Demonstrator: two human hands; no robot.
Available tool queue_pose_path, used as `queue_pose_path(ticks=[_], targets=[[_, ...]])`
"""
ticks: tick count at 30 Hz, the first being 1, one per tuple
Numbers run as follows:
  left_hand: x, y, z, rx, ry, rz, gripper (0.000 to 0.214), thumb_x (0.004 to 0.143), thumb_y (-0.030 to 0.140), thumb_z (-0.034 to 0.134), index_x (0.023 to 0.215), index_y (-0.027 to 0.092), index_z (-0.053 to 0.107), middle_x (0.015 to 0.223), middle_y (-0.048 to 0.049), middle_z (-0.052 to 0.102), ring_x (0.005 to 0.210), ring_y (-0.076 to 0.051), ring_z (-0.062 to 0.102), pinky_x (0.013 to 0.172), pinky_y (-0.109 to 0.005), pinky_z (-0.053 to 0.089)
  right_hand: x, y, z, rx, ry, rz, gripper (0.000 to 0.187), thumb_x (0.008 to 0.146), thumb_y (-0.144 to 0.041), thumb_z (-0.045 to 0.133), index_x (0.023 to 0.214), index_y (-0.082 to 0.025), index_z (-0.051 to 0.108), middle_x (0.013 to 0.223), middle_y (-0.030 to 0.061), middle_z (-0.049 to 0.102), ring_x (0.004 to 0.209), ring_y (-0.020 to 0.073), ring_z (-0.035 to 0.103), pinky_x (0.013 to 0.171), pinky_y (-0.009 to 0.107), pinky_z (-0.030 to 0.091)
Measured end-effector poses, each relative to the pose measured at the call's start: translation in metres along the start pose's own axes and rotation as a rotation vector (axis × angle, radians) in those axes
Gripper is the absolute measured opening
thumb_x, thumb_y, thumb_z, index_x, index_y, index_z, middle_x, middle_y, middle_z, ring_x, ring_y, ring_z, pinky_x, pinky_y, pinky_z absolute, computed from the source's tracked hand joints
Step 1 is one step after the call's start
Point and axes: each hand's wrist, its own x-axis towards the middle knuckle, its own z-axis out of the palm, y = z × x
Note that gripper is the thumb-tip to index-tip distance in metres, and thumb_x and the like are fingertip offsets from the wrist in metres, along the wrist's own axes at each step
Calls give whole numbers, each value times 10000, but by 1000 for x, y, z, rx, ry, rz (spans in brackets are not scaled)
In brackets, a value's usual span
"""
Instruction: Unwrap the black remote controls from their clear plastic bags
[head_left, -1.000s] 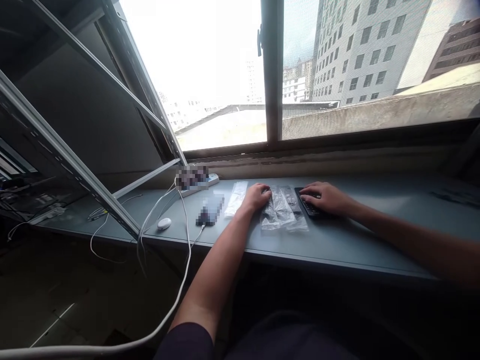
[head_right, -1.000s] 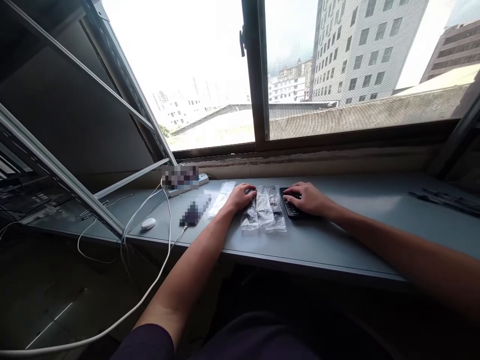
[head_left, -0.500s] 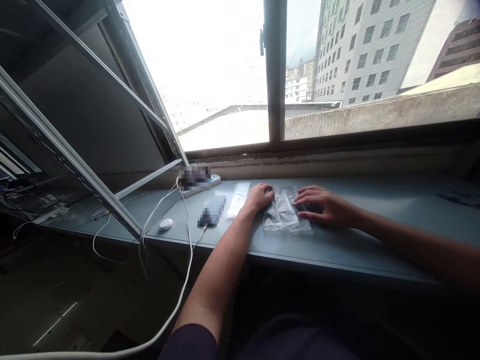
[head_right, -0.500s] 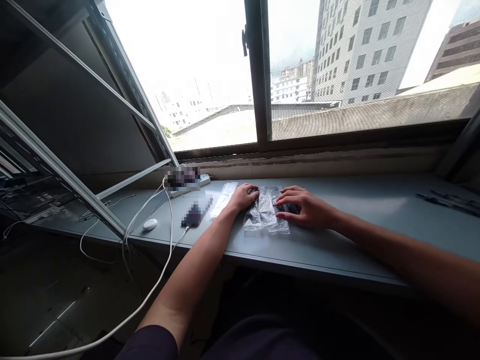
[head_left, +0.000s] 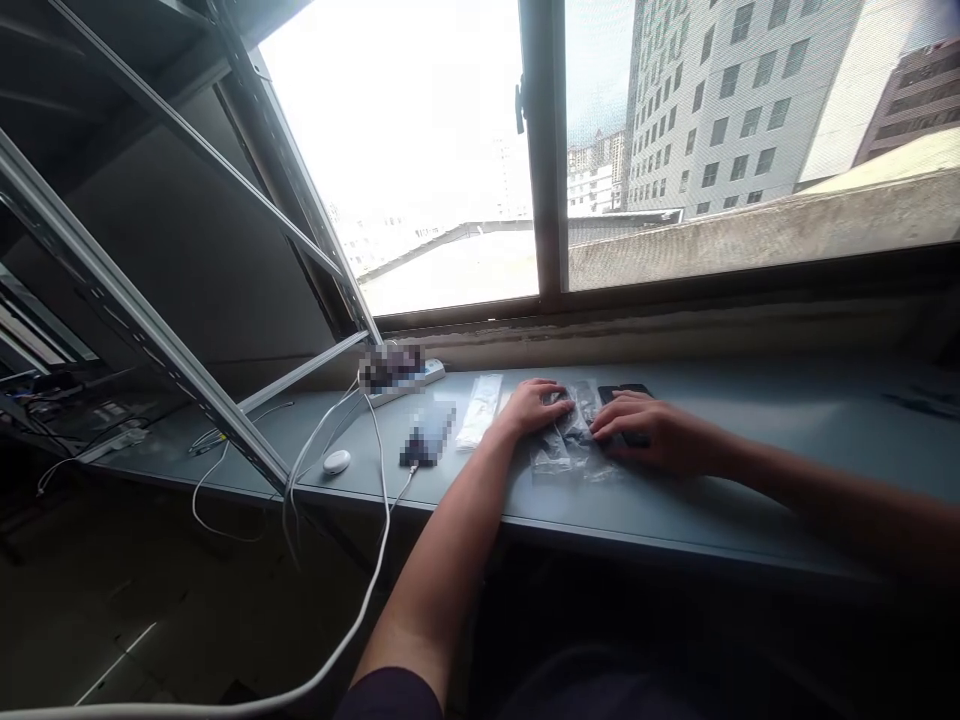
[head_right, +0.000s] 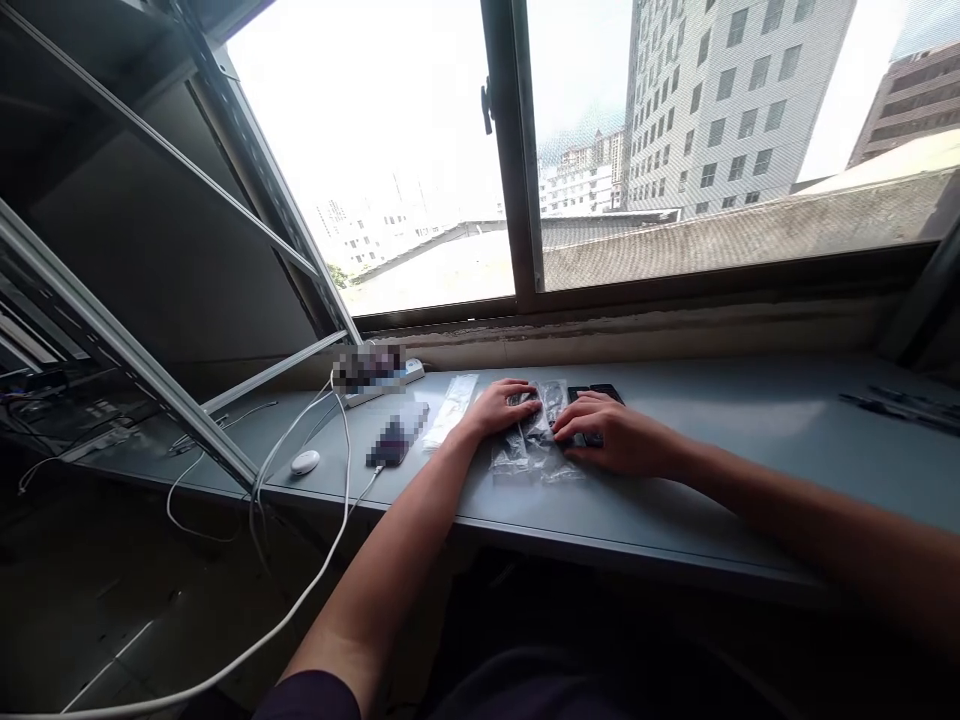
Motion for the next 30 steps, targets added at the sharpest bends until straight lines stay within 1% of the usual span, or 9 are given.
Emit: queue_pose_path(ticks=[3,6,10,14,18,21,25,30], targets=[[1,-1,-2,-29,-24,3,471,1024,523,864,1391,228,891,1605,-131,754,1524,-306,696,1363,-390,479,1,0,-1,17,10,28,168,1059,-448,786,1043,-368,933,1181,61,920,1117,351,860,1335,654,454],[2,-1,-3,-51,-42,-10,451,1022,505,872,1387,240,893,1618,-119,746,1526,-293,695,1354,-368,483,1,-1,0,8,27,37,168,1058,-424,776,973,-345,898,1138,63,916,1074,342,862,1297,628,503],[2,0,-5,-87,-63,-23,443,1016,485,877,1399,261,889,1643,-100,731,1548,-290,679,1355,-354,481,1,-8,2,-25,45,52,177,1067,-407,735,968,-320,853,1111,94,894,1069,360,838,1182,626,578],[2,0,-6,-108,-78,-13,489,1022,476,862,1448,235,862,1655,-120,719,1574,-295,658,1364,-366,470,1,-14,7,-42,78,64,188,1076,-410,709,976,-301,824,1114,114,875,1084,373,820,1071,598,630],[2,0,-6,-109,-81,-21,496,1028,455,843,1477,243,846,1682,-114,702,1601,-288,637,1379,-371,449,1,-14,10,-69,105,65,179,1058,-445,766,1046,-307,879,1161,116,886,1117,381,828,1102,602,627],[3,0,-5,-107,-78,-15,482,1032,432,827,1479,251,846,1688,-104,700,1602,-283,637,1382,-365,446,1,-12,13,-79,115,48,180,1061,-447,773,1011,-319,890,1137,105,901,1092,382,836,1118,614,619],[5,1,-3,-86,-60,-11,470,1021,414,825,1456,241,859,1660,-103,720,1573,-291,661,1373,-355,460,1,-14,14,-117,122,38,189,1094,-384,729,945,-308,817,1054,97,884,1033,372,823,1099,611,602],[4,5,-2,-85,-50,-25,461,1015,384,810,1454,251,858,1655,-93,724,1572,-283,662,1382,-357,449,3,-18,15,-199,130,64,180,1129,-350,624,1000,-284,731,1067,143,824,1035,384,783,1030,593,604]])
